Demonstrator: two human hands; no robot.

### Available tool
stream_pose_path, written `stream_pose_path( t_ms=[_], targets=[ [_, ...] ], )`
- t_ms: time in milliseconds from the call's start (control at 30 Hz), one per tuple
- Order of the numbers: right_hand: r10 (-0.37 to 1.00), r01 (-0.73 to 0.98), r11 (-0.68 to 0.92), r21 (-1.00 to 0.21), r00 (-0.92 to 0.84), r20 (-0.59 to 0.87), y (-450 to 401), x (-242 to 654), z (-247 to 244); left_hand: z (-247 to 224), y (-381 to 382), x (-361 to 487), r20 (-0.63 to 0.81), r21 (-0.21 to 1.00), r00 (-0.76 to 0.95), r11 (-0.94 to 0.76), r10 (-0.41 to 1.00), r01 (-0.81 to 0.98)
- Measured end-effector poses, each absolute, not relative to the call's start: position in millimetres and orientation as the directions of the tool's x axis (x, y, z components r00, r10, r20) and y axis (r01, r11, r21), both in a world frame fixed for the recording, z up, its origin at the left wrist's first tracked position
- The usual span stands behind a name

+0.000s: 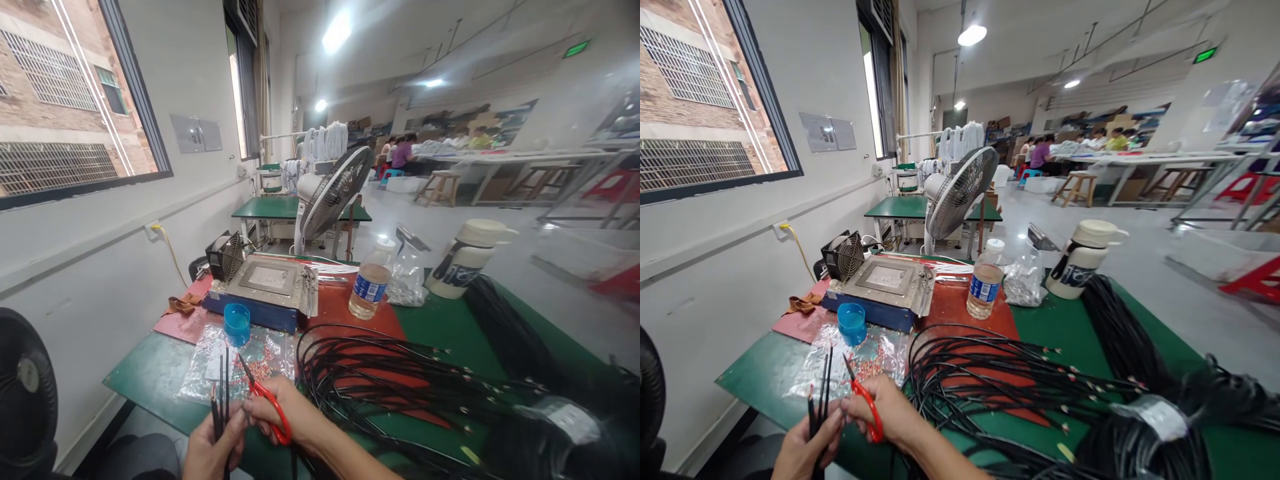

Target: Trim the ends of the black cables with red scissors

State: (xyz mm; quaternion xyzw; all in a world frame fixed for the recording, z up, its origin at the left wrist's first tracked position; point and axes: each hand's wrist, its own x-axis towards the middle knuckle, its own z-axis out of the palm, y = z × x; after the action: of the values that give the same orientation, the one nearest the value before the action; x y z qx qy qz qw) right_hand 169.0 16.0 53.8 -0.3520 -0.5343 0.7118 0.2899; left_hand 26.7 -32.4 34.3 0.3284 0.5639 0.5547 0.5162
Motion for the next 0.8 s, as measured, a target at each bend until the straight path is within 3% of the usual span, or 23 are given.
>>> stream_pose_path(
  t_ms=[200, 367, 667, 800],
  targets=[
    [0.854, 0.043, -0.112, -0.993, -0.507, -0.118, 14.2, 168.0, 51.4, 36.6, -35.5, 32.4, -0.23, 0.96, -0.319, 0.16, 0.92, -0.23],
    [0.788, -0.135, -0.346, -0.929, -0.579, -0.209, 14.3, 166.4, 51.4, 41.7, -35.8, 32.4, -0.238, 0.951, -0.255, 0.171, 0.937, -0.256],
    [0.745, -0.174, -0.417, -0.892, -0.627, -0.226, 12.8, 165.5, 53.9, 38.2, -34.7, 29.1, -0.317, 0.888, -0.078, 0.267, 0.945, -0.373],
    [0.747, -0.216, -0.404, -0.889, -0.638, -0.185, 12.8, 166.3, 55.0, 41.9, -35.5, 29.7, -0.294, 0.91, -0.065, 0.259, 0.953, -0.325]
  ],
)
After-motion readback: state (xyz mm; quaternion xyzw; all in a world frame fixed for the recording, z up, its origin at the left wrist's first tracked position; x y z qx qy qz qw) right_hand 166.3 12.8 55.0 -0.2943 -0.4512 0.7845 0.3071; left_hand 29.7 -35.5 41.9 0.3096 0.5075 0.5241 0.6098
